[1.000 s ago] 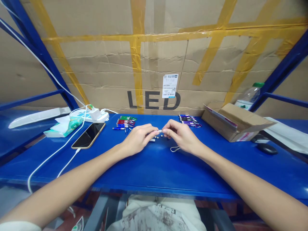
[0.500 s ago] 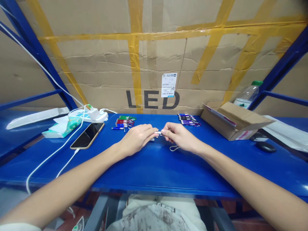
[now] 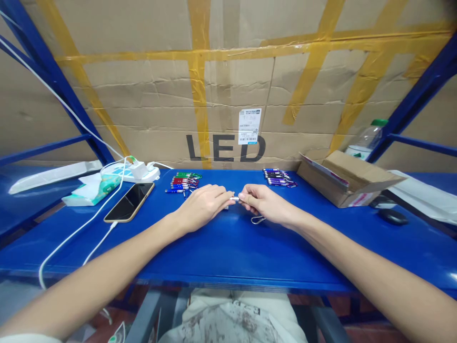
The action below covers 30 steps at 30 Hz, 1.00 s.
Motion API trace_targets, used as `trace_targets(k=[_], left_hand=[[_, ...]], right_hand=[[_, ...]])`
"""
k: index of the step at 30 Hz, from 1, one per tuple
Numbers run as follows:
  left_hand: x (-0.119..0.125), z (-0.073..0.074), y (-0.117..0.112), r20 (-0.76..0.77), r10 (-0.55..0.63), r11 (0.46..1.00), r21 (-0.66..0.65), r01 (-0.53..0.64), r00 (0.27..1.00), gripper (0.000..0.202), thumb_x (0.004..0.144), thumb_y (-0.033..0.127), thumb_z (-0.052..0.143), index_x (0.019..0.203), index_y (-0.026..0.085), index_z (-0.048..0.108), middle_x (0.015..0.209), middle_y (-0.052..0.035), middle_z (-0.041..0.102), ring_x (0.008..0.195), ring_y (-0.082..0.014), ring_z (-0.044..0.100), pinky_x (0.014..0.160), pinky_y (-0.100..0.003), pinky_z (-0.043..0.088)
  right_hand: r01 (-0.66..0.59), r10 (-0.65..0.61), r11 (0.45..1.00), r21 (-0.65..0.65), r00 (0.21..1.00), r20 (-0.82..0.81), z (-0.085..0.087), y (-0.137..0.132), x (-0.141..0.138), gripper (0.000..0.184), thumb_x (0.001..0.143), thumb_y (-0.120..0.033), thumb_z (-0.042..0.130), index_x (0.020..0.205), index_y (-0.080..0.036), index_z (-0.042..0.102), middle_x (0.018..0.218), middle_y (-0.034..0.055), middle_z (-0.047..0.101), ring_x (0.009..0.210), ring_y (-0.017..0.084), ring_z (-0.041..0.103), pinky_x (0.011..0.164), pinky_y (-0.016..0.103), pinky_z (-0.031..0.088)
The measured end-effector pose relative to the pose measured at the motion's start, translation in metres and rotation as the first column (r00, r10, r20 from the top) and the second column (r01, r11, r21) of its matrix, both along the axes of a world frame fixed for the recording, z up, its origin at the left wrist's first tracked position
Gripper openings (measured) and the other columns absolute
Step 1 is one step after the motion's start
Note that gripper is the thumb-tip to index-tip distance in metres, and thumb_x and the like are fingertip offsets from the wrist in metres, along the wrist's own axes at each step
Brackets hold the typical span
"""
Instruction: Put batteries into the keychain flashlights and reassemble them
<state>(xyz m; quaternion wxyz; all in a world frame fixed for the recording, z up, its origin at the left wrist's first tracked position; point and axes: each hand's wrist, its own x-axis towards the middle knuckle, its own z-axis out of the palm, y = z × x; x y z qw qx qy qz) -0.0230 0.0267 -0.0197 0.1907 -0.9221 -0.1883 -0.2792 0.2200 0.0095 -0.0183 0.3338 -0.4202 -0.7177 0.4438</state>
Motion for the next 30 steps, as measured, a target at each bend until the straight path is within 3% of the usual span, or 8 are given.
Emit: trace_targets(k=[4,9,14,17,22,30], left_hand=[[0.002,-0.001,0.001,0.117,-0.036,0.986,-0.157,0.054,0.993,0.029,0.115,0.031,0.049,0.116,0.013,0.072,0.097,-0.0082,0.075,0.085,-0.0189,0.069,0.079,-0.03,0.055],[0.002,0.002,-0.001,0.159,-0.018,0.982,-0.182,0.047,0.987,0.025,0.113,0.031,0.055,0.113,0.015,0.074,0.093,-0.0065,0.074,0.082,-0.0197,0.065,0.079,-0.032,0.053],[0.0,0.004,-0.001,0.169,0.028,0.973,-0.231,0.012,0.985,0.026,0.112,0.035,0.057,0.112,0.015,0.073,0.101,-0.0078,0.076,0.09,-0.0213,0.067,0.083,-0.034,0.054],[0.0,0.004,-0.001,0.166,0.033,0.97,-0.243,0.009,0.986,0.027,0.112,0.036,0.057,0.112,0.015,0.073,0.101,-0.0078,0.075,0.09,-0.0213,0.067,0.083,-0.034,0.054],[0.0,0.004,-0.002,0.163,0.024,0.97,-0.241,0.016,0.986,0.026,0.112,0.035,0.057,0.112,0.015,0.073,0.101,-0.0082,0.075,0.091,-0.0215,0.067,0.084,-0.033,0.054],[0.0,0.005,-0.002,0.149,0.017,0.965,-0.26,0.022,0.989,0.028,0.113,0.037,0.055,0.114,0.015,0.073,0.103,-0.0084,0.075,0.092,-0.0217,0.068,0.083,-0.034,0.055]], right_hand=[[-0.052,0.046,0.994,0.094,0.997,0.067,0.01,0.001,0.006,0.045,0.1,-0.064,0.062,0.086,-0.021,0.058,0.076,-0.0008,0.059,0.068,0.015,0.051,0.066,0.029,0.042],[-0.121,0.058,0.965,0.234,0.964,0.258,0.025,0.002,0.023,0.037,0.106,-0.054,0.054,0.089,-0.021,0.059,0.082,0.0004,0.061,0.076,0.018,0.053,0.072,0.031,0.042],[-0.335,0.276,0.942,0.01,0.793,0.542,0.035,0.005,0.044,0.033,0.096,-0.052,0.071,0.093,-0.02,0.064,0.081,-0.0004,0.063,0.07,0.017,0.053,0.065,0.029,0.04],[-0.403,0.323,0.915,-0.009,0.719,0.616,0.035,0.008,0.05,0.028,0.096,-0.047,0.072,0.092,-0.02,0.066,0.081,0.0002,0.062,0.071,0.017,0.053,0.066,0.028,0.04],[-0.459,0.366,0.889,-0.013,0.692,0.622,0.034,0.008,0.049,0.025,0.098,-0.044,0.069,0.095,-0.019,0.068,0.089,0.0022,0.064,0.077,0.018,0.053,0.07,0.029,0.041],[-0.439,0.367,0.898,-0.037,0.698,0.615,0.033,0.002,0.042,0.021,0.098,-0.039,0.069,0.095,-0.02,0.062,0.092,0.0016,0.061,0.078,0.017,0.051,0.07,0.028,0.04]])
